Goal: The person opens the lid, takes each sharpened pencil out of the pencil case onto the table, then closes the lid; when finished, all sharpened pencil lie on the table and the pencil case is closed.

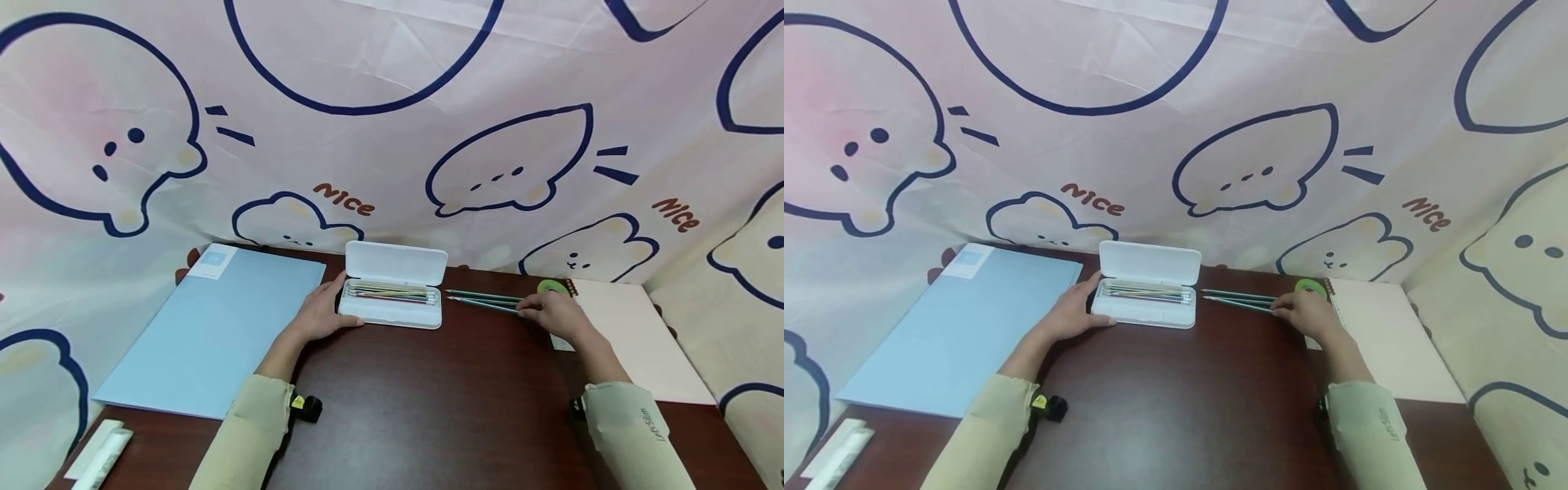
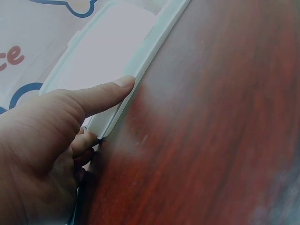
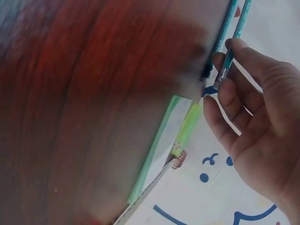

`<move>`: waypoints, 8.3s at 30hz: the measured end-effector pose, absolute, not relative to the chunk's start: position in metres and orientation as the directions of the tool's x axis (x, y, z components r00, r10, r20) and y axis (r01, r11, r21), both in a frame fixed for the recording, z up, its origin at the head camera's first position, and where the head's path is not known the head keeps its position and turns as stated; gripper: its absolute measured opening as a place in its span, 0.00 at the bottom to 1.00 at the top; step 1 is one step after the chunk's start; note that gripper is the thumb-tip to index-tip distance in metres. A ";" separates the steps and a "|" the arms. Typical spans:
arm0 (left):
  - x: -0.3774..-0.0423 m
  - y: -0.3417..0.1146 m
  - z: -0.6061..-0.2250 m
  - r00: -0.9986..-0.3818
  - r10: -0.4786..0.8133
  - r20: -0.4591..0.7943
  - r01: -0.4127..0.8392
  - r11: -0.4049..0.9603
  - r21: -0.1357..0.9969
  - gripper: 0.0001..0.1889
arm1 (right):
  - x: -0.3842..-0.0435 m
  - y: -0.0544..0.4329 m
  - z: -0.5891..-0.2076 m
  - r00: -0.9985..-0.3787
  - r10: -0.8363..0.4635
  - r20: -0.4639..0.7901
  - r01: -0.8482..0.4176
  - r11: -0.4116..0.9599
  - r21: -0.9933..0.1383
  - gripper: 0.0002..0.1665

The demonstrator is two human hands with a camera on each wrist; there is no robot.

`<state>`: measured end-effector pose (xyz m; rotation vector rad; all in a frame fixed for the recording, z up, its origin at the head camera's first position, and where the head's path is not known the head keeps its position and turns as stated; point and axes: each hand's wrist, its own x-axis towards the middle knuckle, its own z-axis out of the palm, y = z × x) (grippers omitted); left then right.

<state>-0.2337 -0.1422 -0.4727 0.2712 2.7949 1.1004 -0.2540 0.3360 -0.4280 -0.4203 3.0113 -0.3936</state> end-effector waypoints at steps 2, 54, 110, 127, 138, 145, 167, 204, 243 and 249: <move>-0.234 -0.142 -0.475 -0.977 0.206 -0.051 0.117 0.723 0.681 0.60 | -0.256 0.337 -0.429 -0.958 -0.285 -0.037 -0.268 0.932 -0.243 0.09; -0.234 -0.144 -0.478 -0.979 0.200 -0.049 0.115 0.728 0.676 0.60 | -0.259 0.308 -0.428 -0.959 -0.281 0.034 -0.282 0.940 -0.189 0.10; -0.232 -0.140 -0.476 -0.979 0.196 -0.055 0.105 0.718 0.689 0.59 | -0.260 0.174 -0.435 -0.861 -0.508 -0.007 -0.449 0.768 -0.457 0.15; -0.232 -0.142 -0.474 -0.978 0.205 -0.041 0.120 0.714 0.690 0.59 | -0.271 0.156 -0.434 -0.908 -0.414 -0.060 -0.376 0.870 -0.319 0.15; -0.231 -0.143 -0.474 -0.980 0.195 -0.047 0.110 0.720 0.686 0.59 | -0.272 0.150 -0.434 -0.910 -0.406 -0.085 -0.382 0.900 -0.210 0.16; -0.232 -0.143 -0.474 -0.978 0.202 -0.051 0.114 0.722 0.682 0.59 | -0.271 0.144 -0.428 -0.909 -0.402 -0.112 -0.381 0.909 -0.170 0.14; -0.228 -0.142 -0.470 -0.977 0.209 -0.044 0.121 0.710 0.694 0.59 | -0.264 0.156 -0.434 -0.887 -0.459 0.050 -0.460 0.869 -0.180 0.09; -0.231 -0.142 -0.476 -0.980 0.196 -0.045 0.116 0.733 0.670 0.59 | -0.243 0.297 -0.430 -0.963 -0.259 0.075 -0.266 0.868 -0.420 0.11; -0.231 -0.143 -0.477 -0.978 0.206 -0.032 0.132 0.727 0.674 0.59 | -0.251 0.328 -0.438 -0.973 -0.231 -0.021 -0.215 0.931 -0.294 0.06; -0.229 -0.142 -0.475 -0.979 0.200 -0.048 0.116 0.727 0.677 0.59 | -0.253 0.327 -0.441 -0.968 -0.253 0.007 -0.243 0.925 -0.292 0.05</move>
